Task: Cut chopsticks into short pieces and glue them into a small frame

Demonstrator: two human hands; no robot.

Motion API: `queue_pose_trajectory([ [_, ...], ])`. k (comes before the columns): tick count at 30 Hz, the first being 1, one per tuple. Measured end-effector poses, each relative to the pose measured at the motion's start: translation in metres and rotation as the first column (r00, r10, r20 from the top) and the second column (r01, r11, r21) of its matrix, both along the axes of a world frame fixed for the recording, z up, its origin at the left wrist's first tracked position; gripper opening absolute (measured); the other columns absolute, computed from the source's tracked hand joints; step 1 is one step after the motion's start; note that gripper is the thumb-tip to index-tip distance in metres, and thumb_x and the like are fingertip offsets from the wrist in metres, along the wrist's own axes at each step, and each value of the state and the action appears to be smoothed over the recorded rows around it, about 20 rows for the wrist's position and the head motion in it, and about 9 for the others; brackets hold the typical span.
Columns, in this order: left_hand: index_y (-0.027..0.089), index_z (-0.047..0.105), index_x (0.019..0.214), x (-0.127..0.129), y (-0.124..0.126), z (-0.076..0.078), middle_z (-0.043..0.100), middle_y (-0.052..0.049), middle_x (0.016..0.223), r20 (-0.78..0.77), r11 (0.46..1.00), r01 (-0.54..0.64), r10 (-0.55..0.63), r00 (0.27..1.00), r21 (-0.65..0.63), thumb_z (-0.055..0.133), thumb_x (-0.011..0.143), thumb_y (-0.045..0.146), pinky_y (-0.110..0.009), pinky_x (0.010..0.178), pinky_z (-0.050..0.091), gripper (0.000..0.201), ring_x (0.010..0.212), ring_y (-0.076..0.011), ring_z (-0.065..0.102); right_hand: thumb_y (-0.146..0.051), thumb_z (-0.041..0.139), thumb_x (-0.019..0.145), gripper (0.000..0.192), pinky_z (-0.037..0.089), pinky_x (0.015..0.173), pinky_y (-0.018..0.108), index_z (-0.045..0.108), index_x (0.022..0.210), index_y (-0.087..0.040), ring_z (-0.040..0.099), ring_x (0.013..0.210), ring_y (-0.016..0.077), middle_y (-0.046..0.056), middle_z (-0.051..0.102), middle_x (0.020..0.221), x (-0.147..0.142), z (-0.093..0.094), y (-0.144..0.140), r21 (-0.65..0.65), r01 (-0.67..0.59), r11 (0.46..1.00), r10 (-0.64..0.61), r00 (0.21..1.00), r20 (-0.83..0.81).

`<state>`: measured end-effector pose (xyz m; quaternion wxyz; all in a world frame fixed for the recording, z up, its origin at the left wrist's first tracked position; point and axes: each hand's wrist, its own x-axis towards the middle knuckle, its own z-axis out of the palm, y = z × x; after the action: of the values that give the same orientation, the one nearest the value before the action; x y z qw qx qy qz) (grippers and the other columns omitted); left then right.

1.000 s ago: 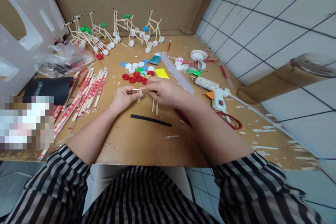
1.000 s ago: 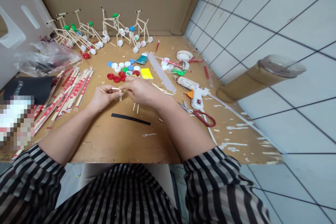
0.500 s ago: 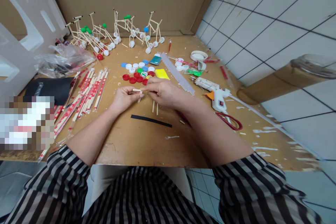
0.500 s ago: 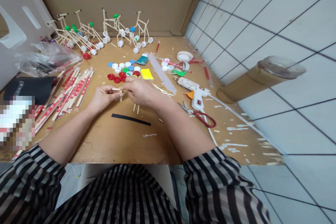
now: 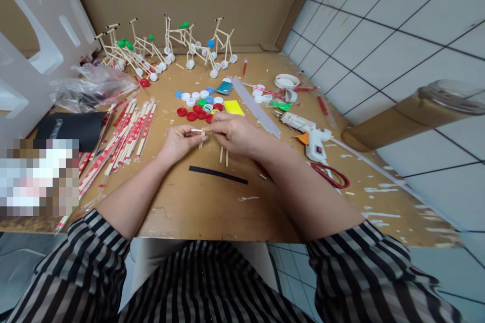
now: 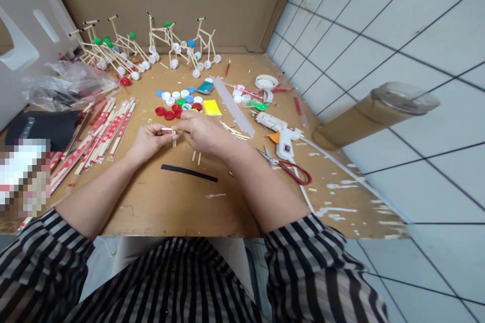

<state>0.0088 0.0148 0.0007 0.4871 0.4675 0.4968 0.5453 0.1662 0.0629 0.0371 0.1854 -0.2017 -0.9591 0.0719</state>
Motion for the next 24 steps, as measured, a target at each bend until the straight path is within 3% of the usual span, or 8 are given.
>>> queue_pose_trajectory([
  [24, 0.015, 0.063, 0.049, 0.0006, -0.0005, 0.0019, 0.057, 0.004, 0.043, 0.026, 1.0, -0.019, 0.019, 0.999, -0.012, 0.079, 0.044, 0.022, -0.02, 0.046, 0.038, 0.018, 0.042, -0.0065, 0.047, -0.006, 0.04, 0.078, 0.027, 0.034, 0.061, 0.024, 0.066, 0.083, -0.014, 0.044, 0.068, 0.0128, 0.004, 0.048, 0.074, -0.0022, 0.0026, -0.0043, -0.004, -0.003, 1.0, 0.003, 1.0, 0.001],
])
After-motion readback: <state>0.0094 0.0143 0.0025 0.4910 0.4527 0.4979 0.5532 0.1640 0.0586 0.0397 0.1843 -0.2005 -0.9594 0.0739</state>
